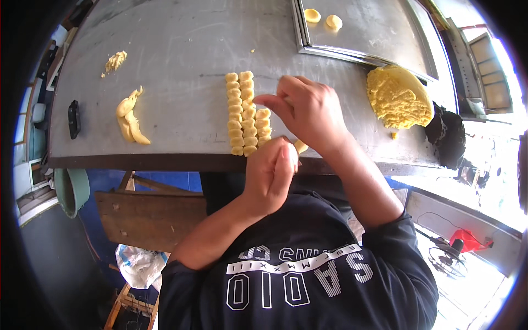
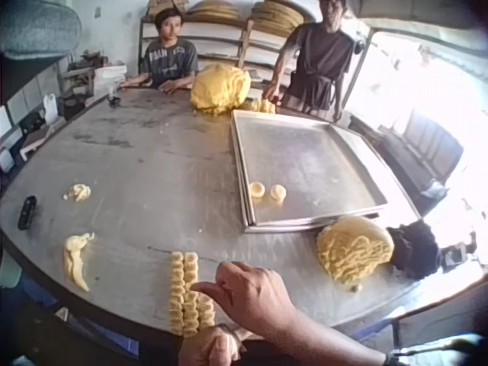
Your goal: The person shapes portions of yellow dough by hand on a metal table, using a plastic scraper to divide the dough and then rolling and braiding individual pieces into small shaped pastries before placing them into a row.
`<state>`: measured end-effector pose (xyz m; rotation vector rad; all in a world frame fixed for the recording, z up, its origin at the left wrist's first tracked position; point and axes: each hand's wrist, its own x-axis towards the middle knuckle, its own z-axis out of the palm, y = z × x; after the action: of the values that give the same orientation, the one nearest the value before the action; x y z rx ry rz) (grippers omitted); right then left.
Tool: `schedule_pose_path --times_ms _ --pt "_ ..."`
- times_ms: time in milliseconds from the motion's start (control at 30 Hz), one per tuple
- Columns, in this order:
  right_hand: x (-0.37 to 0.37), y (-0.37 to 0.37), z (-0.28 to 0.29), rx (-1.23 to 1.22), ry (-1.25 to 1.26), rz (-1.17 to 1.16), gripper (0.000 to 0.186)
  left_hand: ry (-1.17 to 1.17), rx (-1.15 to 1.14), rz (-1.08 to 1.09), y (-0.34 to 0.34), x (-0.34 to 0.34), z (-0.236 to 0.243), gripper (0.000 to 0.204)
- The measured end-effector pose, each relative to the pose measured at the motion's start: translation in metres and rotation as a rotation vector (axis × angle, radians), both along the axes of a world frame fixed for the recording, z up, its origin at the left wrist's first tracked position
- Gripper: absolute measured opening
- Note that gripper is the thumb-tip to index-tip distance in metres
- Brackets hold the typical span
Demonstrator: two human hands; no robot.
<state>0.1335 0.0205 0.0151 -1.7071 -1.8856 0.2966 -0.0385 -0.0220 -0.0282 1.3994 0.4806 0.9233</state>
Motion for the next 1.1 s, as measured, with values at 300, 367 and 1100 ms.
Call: schedule_pose_path --times_ms 300,367,1100 --pt "0.007 0.024 -0.026 -0.3 0.25 0.084 0.023 -0.095 0.053 -0.006 -0.002 0.005 0.006 0.028" --pt "0.009 0.026 -0.023 -0.393 0.203 0.116 0.025 0.093 0.083 -0.141 0.001 -0.001 0.008 0.022" --pt "0.007 0.012 -0.004 0.188 -0.042 -0.038 0.047 -0.142 -0.092 0.001 0.006 0.011 -0.002 0.034"
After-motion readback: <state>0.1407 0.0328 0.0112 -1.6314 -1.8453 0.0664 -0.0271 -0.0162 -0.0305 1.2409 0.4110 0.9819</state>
